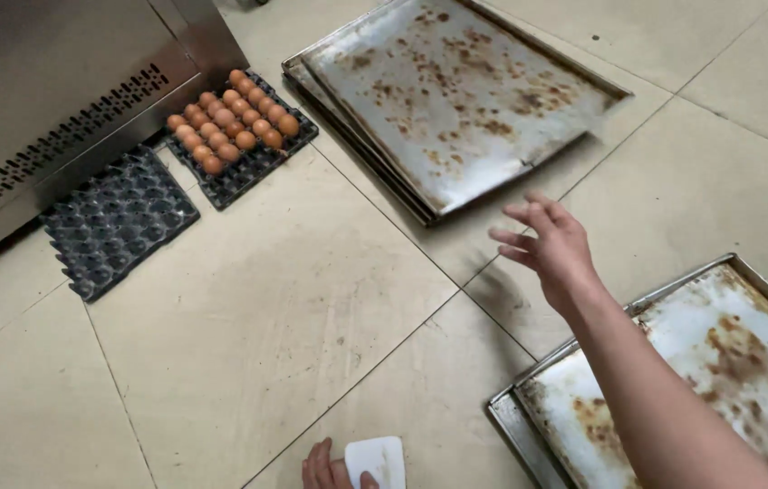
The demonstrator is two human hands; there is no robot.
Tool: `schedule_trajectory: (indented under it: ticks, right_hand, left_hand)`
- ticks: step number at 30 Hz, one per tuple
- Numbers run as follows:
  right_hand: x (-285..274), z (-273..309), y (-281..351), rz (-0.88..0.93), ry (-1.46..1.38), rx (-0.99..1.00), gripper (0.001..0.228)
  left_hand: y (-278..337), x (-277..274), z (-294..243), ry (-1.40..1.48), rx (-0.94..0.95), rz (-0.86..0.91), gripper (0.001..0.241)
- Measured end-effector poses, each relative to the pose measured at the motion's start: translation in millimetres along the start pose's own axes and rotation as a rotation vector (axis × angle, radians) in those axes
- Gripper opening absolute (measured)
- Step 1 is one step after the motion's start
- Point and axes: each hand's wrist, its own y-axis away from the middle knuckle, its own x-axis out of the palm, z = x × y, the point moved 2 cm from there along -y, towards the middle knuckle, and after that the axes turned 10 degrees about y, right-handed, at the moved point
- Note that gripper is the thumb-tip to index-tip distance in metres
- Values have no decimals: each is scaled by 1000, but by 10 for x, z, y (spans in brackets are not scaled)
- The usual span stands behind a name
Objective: Cleaning residue from metal baking trays using a plastic scraper and discarding the waste into a bin.
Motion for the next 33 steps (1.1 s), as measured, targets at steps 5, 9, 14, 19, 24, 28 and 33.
schedule_trajectory:
  ticks: [5,9,14,19,24,28,33]
  right_hand:
    - [-455,-250,499,100,55,133,55]
    - [-1354,-827,1064,-132,84,202,47]
    - [-2829,-1866,2050,-463,152,212,40]
    - [-4032,-2787,3433,-888,655,304,44]
    - [-4649,-3674,4491,-1054,786,480,47]
    - [-4640,-4044,4711,-746,793,660,50]
    - [-4561,-3566,4798,-624,1047,659,32]
  left_hand:
    - [-171,-216,-138,25,-30,176,44]
    - [-357,-437,-356,-77,-114,251,55]
    - [-510,-549,-642,-43,0,139,53]
    - [-478,-636,-743,-178,10,206,57]
    - [-692,-559,-1036,-411,-62,435,62]
    - [-897,-528,-1820,177,-103,471,54]
    - [-1029,-305,-2332,357,-197,505,45]
